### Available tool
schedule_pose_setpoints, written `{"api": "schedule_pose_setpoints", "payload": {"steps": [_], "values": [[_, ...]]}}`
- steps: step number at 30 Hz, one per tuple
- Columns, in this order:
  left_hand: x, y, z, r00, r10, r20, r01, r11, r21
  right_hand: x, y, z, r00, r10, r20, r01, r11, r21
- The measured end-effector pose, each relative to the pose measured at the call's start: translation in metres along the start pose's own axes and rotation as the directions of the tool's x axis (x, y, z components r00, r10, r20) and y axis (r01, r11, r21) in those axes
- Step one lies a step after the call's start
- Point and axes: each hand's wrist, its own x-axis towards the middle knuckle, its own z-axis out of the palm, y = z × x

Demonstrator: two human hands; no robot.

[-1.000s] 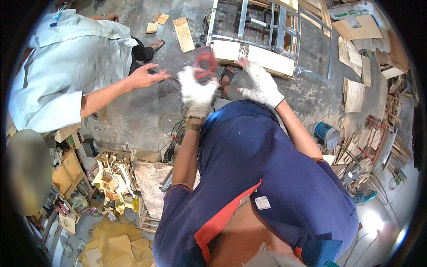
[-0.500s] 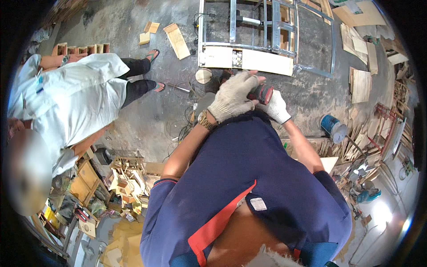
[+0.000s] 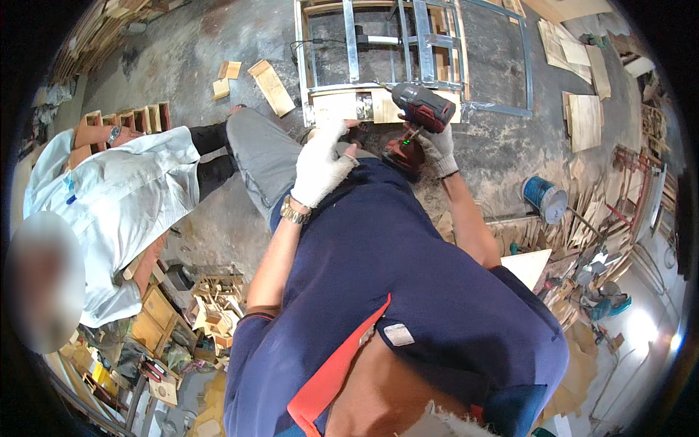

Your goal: The person uses a jigsaw to cut a circular shape from a plywood sheet, then uses a cordless drill to fasten screws into a wooden frame. The person handles the plywood and frame, and uses power tools throughout.

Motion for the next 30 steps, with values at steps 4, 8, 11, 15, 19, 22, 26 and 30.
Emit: {"api": "schedule_pose_setpoints", "payload": {"steps": [4, 8, 11, 15, 19, 22, 26, 30], "values": [[0.007, -0.01, -0.008, 0.986, -0.149, 0.081, 0.157, 0.981, -0.111, 0.007, -0.01, 0.0, 0.938, 0.327, -0.117, -0.33, 0.944, -0.005], [0.019, -0.026, -0.013, 0.971, -0.159, 0.176, 0.193, 0.961, -0.197, 0.016, 0.0, -0.008, 0.874, 0.476, -0.097, -0.472, 0.879, 0.064], [0.03, -0.038, -0.021, 0.908, -0.238, 0.344, 0.318, 0.928, -0.196, 0.012, 0.019, -0.004, 0.853, 0.449, -0.266, -0.443, 0.892, 0.085], [0.055, -0.059, -0.035, 0.878, -0.132, 0.46, 0.202, 0.973, -0.108, -0.005, 0.034, 0.027, 0.778, 0.317, -0.543, -0.463, 0.873, -0.153], [0.084, -0.095, -0.06, 0.732, -0.129, 0.669, 0.234, 0.97, -0.069, -0.024, 0.049, 0.079, 0.78, 0.262, -0.568, -0.478, 0.835, -0.272], [0.091, -0.134, -0.081, 0.629, -0.168, 0.759, 0.32, 0.946, -0.056, -0.027, 0.076, 0.122, 0.805, 0.19, -0.563, -0.59, 0.144, -0.795], [0.089, -0.185, -0.086, 0.531, -0.228, 0.816, 0.505, 0.859, -0.088, -0.004, 0.111, 0.187, 0.864, 0.101, -0.493, -0.483, -0.106, -0.869], [0.082, -0.213, -0.076, 0.445, -0.36, 0.82, 0.726, 0.681, -0.095, 0.031, 0.126, 0.222, 0.569, 0.345, -0.746, -0.791, -0.017, -0.611]]}}
